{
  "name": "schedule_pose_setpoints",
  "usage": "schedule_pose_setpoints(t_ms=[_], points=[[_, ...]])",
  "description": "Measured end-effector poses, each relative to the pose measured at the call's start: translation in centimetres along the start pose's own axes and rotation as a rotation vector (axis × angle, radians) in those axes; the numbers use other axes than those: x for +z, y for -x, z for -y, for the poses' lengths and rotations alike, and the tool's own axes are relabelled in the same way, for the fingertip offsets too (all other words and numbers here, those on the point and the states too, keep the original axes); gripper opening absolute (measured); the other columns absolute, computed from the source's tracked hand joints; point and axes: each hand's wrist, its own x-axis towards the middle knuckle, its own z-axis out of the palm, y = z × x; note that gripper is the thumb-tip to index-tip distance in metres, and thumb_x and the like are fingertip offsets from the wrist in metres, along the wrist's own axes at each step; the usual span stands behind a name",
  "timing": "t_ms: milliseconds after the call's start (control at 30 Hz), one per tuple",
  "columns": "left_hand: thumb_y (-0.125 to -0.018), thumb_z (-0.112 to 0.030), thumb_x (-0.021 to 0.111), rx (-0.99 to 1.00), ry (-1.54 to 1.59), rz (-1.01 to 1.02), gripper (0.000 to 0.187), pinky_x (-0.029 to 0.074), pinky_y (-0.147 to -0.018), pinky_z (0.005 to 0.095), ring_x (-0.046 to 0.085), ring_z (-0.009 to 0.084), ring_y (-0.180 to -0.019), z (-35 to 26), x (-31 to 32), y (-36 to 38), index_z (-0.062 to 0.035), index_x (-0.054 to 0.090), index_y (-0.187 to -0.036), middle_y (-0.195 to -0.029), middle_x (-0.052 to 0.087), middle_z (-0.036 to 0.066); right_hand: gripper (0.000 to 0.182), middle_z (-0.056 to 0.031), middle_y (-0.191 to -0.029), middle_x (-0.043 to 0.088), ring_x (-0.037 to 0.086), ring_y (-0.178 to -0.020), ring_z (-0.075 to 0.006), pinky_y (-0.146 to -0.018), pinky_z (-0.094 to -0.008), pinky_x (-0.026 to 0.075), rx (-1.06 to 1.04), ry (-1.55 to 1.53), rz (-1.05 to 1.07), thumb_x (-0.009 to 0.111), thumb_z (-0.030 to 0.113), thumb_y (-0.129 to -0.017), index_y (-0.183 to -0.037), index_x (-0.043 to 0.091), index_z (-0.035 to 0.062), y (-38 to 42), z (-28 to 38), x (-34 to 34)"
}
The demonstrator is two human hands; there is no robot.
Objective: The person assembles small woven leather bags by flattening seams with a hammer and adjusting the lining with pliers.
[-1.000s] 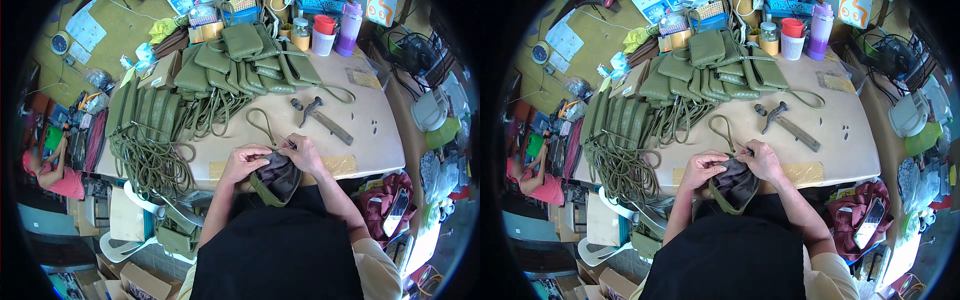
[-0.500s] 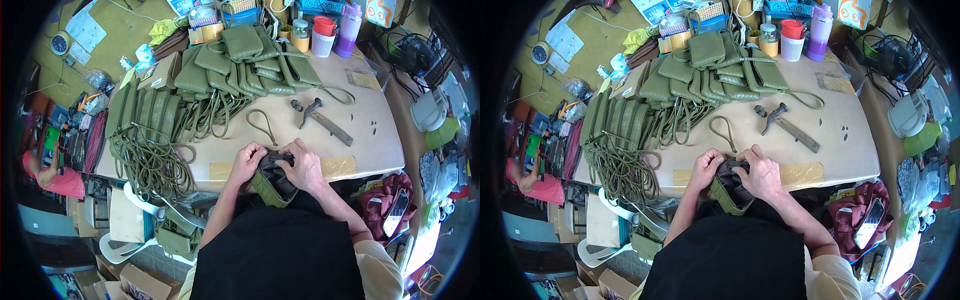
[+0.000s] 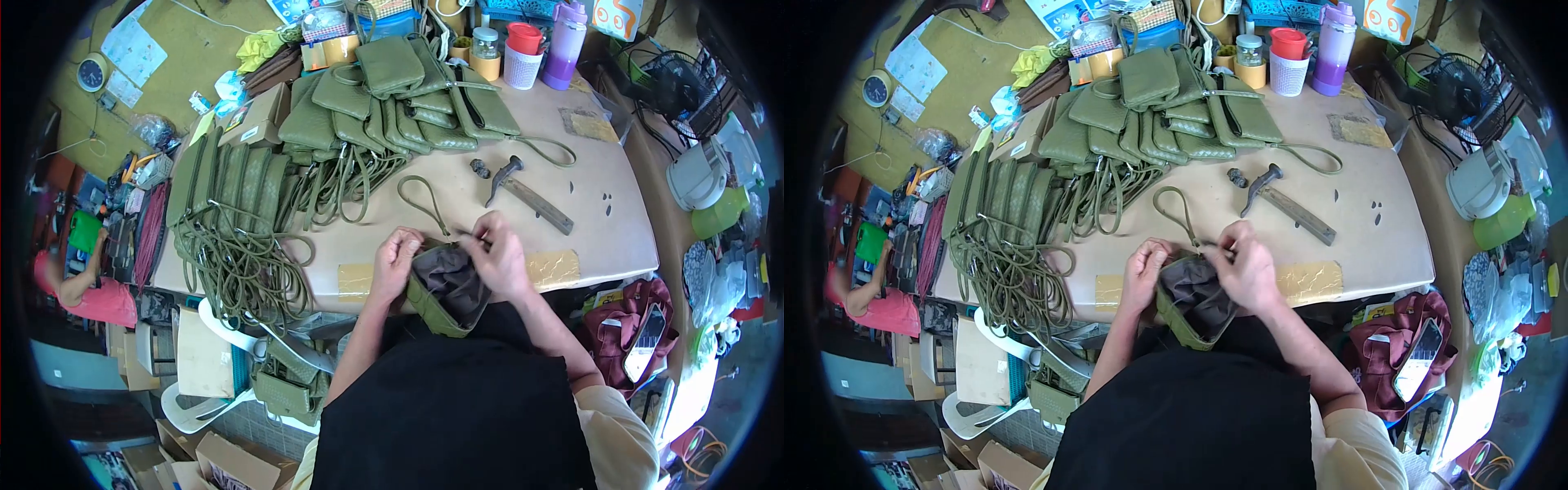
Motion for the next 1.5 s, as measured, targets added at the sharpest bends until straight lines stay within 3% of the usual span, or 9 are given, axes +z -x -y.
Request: schedule_pose_setpoints(t_ms=[67,133,300,467,700,900,1067,1300,1500], points=[[-0.098,-0.023,0.056,-0.074,0.220,-0.025,0.021,0.045,-0.076,0.0259,0.054,0.0101,-0.081,-0.4,0.1,0.4,-0.0049,0.056,-0.087,-0.087,0.060,0.003,0.036,-0.0118,-0.081,0.062,0.059,-0.074,-0.0240,-0.073,-0.0357,0.049,-0.086,-0.046,-0.174,0.076,0.022,-0.079,-0.099,0.058,-0.0019,-0.2,-2.7,-1.1],[-0.098,-0.026,0.056,-0.272,0.522,-0.106,0.022,0.046,-0.070,0.0246,0.055,0.0118,-0.075,-0.5,-0.4,0.5,-0.0062,0.056,-0.089,-0.089,0.059,0.003,0.038,-0.0065,-0.088,0.062,0.055,-0.080,-0.0133,-0.077,-0.0297,0.046,0.139,-0.241,0.087,0.075,0.020,-0.080,-0.105,0.058,-0.0038,0.1,-3.5,-3.0],[-0.098,-0.033,0.054,0.036,0.856,-0.270,0.028,0.044,-0.056,0.0215,0.056,0.0105,-0.067,-2.3,-2.4,0.4,-0.0061,0.057,-0.092,-0.088,0.058,0.006,0.044,-0.0047,-0.087,0.065,0.056,-0.082,-0.0120,-0.080,-0.0295,0.046,0.269,-0.295,0.272,0.080,0.023,-0.076,-0.107,0.063,-0.0029,2.2,-2.4,-4.8],[-0.083,0.005,0.065,0.060,-0.093,0.289,0.011,0.051,-0.063,0.0254,0.060,0.0095,-0.075,-10.7,2.6,2.5,0.0016,0.066,-0.093,-0.093,0.062,0.008,0.039,-0.0042,-0.090,0.066,0.059,-0.085,-0.0106,-0.081,-0.0272,0.047,0.341,-0.165,0.312,0.075,0.014,-0.074,-0.108,0.066,-0.0018,2.7,-1.7,-5.2],[-0.073,-0.019,0.077,0.218,-0.963,0.227,0.026,0.052,-0.075,0.0355,0.063,0.0249,-0.085,-7.6,7.2,1.7,-0.0049,0.072,-0.094,-0.096,0.065,0.004,0.042,-0.0159,-0.103,0.070,0.067,-0.097,-0.0203,-0.086,-0.0317,0.050,0.279,-0.046,0.219,0.072,0.009,-0.071,-0.110,0.064,-0.0036,3.1,-2.4,-3.8],[-0.073,-0.015,0.077,0.248,-0.949,0.100,0.013,0.052,-0.075,0.0343,0.064,0.0230,-0.087,-8.0,6.9,2.0,-0.0061,0.072,-0.081,-0.093,0.065,0.003,0.042,-0.0065,-0.090,0.068,0.063,-0.077,-0.0142,-0.068,-0.0277,0.050,0.248,-0.469,0.295,0.072,0.005,-0.072,-0.112,0.064,-0.0043,2.7,-5.4,-2.8],[-0.075,-0.006,0.072,0.207,-0.592,0.038,0.006,0.053,-0.074,0.0315,0.067,0.0205,-0.083,-8.0,4.1,2.1,-0.0022,0.070,-0.079,-0.093,0.069,0.011,0.035,-0.0038,-0.088,0.066,0.049,-0.059,-0.0018,-0.045,-0.0172,0.029,0.548,-1.117,0.465,0.073,0.003,-0.077,-0.111,0.065,-0.0034,2.5,-2.4,-3.1],[-0.078,-0.016,0.079,-0.002,-0.395,0.199,0.052,0.053,-0.082,0.0343,0.065,0.0232,-0.095,-9.0,3.1,3.1,0.0031,0.051,-0.118,-0.112,0.064,0.014,0.028,-0.0035,-0.082,0.066,0.054,-0.062,-0.0037,-0.048,-0.0174,0.035,0.588,-0.935,0.393,0.076,0.006,-0.079,-0.104,0.067,-0.0038,2.7,-1.0,-2.0],[-0.076,-0.012,0.080,0.016,-0.453,0.142,0.071,0.049,-0.090,0.0360,0.059,0.0226,-0.107,-10.6,4.4,4.1,-0.0009,0.040,-0.133,-0.123,0.057,0.014,0.007,-0.0052,-0.079,0.066,0.060,-0.072,-0.0108,-0.068,-0.0272,0.050,0.293,-0.782,0.328,0.070,0.003,-0.084,-0.084,0.064,-0.0012,1.8,2.2,-1.2]])
